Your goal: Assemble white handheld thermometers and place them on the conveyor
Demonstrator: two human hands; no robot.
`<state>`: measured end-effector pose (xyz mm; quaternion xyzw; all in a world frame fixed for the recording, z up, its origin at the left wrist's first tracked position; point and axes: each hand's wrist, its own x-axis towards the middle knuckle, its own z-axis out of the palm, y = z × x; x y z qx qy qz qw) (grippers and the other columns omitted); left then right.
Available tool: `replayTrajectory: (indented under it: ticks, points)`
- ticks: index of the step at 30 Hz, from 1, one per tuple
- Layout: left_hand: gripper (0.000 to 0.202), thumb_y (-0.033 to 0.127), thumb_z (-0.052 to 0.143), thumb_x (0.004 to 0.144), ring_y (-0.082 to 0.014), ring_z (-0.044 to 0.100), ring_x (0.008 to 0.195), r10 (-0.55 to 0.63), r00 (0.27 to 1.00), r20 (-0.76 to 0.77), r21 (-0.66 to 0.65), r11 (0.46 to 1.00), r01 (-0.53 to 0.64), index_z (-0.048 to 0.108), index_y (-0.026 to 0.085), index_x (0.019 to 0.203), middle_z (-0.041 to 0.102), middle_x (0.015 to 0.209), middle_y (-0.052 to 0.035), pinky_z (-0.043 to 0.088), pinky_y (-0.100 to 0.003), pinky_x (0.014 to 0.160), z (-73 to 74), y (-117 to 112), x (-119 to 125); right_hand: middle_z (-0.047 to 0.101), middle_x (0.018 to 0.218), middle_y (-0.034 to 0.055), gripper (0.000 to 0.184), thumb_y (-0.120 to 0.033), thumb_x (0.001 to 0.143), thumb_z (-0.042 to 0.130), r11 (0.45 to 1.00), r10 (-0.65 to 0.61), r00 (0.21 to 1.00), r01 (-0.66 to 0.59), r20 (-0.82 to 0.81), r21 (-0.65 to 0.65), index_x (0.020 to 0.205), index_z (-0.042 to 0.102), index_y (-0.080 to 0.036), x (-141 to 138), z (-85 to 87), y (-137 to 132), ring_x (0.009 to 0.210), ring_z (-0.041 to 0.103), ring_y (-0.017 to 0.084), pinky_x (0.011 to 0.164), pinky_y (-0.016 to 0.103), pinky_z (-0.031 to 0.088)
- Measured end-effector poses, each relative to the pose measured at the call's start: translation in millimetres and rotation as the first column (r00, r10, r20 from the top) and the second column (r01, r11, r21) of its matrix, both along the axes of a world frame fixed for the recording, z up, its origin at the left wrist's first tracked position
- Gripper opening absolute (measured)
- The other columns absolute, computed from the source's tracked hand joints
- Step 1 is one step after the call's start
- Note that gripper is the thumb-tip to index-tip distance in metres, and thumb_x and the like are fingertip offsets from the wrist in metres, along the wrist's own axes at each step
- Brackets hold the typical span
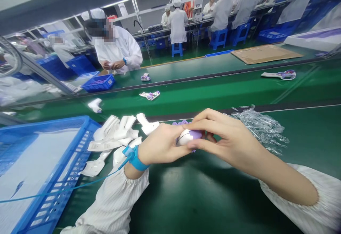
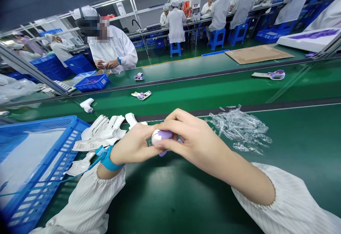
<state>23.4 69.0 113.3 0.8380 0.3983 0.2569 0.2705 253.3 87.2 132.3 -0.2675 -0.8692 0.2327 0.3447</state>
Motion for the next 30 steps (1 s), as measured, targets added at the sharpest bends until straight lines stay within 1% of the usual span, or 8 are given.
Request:
replayTrajectory:
  ticks: [5, 7, 12, 16, 19, 22, 25, 30]
  points:
    - [0.016, 0.028, 0.066, 0.095, -0.0166, 0.063, 0.061, 0.013, 0.995, -0.098, 0.005, 1.000, -0.013, 0.071, 0.021, 0.109, 0.073, 0.077, 0.0027, 0.041, -0.027, 0.060, 3.0, -3, 5, 0.063, 0.085, 0.0005, 0.004, -0.023, 0.098, 0.078, 0.997, -0.076, 0.995, 0.075, 0.067, 0.017, 0.099, 0.074, -0.021, -3, -1.9, -6, 0.070, 0.060, 0.014, 0.060, 0.027, 0.047]
    - [0.017, 0.027, 0.062, 0.096, -0.0188, 0.064, 0.060, 0.039, 0.987, -0.158, 0.028, 0.999, -0.035, 0.070, 0.021, 0.110, 0.072, 0.076, 0.0016, 0.041, -0.029, 0.059, 4.1, -5, 6, 0.059, 0.082, -0.0001, 0.008, -0.022, 0.099, 0.075, 0.994, -0.109, 0.993, 0.107, 0.044, 0.036, 0.092, 0.070, -0.020, -8, -7.7, -9, 0.068, 0.058, 0.014, 0.058, 0.028, 0.044]
    - [0.012, 0.028, 0.061, 0.099, -0.0245, 0.072, 0.068, 0.143, 0.958, -0.248, 0.058, 0.989, -0.133, 0.066, 0.020, 0.107, 0.077, 0.085, -0.0031, 0.047, -0.032, 0.063, 0.7, -5, 7, 0.063, 0.087, 0.0027, 0.012, -0.031, 0.103, 0.071, 0.992, -0.125, 0.992, 0.125, -0.017, -0.035, 0.095, 0.070, -0.022, -15, -17.7, -4, 0.075, 0.062, 0.017, 0.065, 0.031, 0.050]
    - [0.034, 0.044, 0.075, 0.099, -0.0251, 0.077, 0.087, 0.187, 0.979, -0.084, 0.102, 0.979, -0.178, 0.066, 0.022, 0.124, 0.081, 0.106, -0.0043, 0.055, -0.032, 0.072, -5.9, 9, -1, 0.070, 0.099, 0.0065, 0.021, -0.046, 0.102, 0.072, 0.976, -0.179, 0.977, 0.162, -0.112, -0.146, 0.102, 0.072, -0.025, -1, -2.9, 8, 0.086, 0.069, 0.023, 0.073, 0.036, 0.057]
    - [0.036, 0.040, 0.082, 0.098, -0.0228, 0.075, 0.099, 0.183, 0.981, 0.065, 0.209, 0.959, -0.193, 0.069, 0.024, 0.128, 0.080, 0.119, -0.0056, 0.058, -0.032, 0.082, -7.0, 19, -12, 0.073, 0.107, 0.0079, 0.028, -0.053, 0.098, 0.075, 0.943, -0.283, 0.947, 0.245, -0.154, -0.226, 0.108, 0.070, -0.027, 15, 12.0, 14, 0.088, 0.072, 0.026, 0.077, 0.040, 0.060]
    - [0.030, 0.035, 0.080, 0.100, -0.0229, 0.073, 0.103, 0.186, 0.971, 0.148, 0.300, 0.927, -0.223, 0.071, 0.022, 0.127, 0.079, 0.120, -0.0078, 0.058, -0.033, 0.087, -6.4, 21, -16, 0.073, 0.109, 0.0088, 0.025, -0.049, 0.099, 0.073, 0.965, -0.238, 0.971, 0.235, -0.017, -0.118, 0.108, 0.070, -0.026, 23, 15.9, 17, 0.089, 0.071, 0.027, 0.076, 0.041, 0.058]
    - [0.027, 0.030, 0.075, 0.103, -0.0242, 0.072, 0.108, 0.103, 0.983, 0.155, 0.373, 0.915, -0.155, 0.070, 0.022, 0.129, 0.077, 0.123, -0.0099, 0.059, -0.036, 0.093, -8.0, 17, -9, 0.075, 0.109, 0.0089, 0.025, -0.046, 0.102, 0.069, 0.984, -0.176, 0.973, 0.173, 0.152, 0.032, 0.112, 0.073, -0.023, 19, 7.8, 17, 0.088, 0.071, 0.026, 0.074, 0.039, 0.053]
    - [0.020, 0.019, 0.068, 0.105, -0.0222, 0.071, 0.102, 0.137, 0.982, 0.132, 0.431, 0.884, -0.181, 0.068, 0.021, 0.125, 0.076, 0.115, -0.0082, 0.057, -0.035, 0.086, -17.8, 10, 5, 0.081, 0.110, 0.0072, 0.023, -0.036, 0.108, 0.061, 0.981, -0.191, 0.966, 0.180, 0.174, 0.079, 0.120, 0.076, -0.023, 2, -10.3, 14, 0.094, 0.074, 0.025, 0.075, 0.035, 0.051]
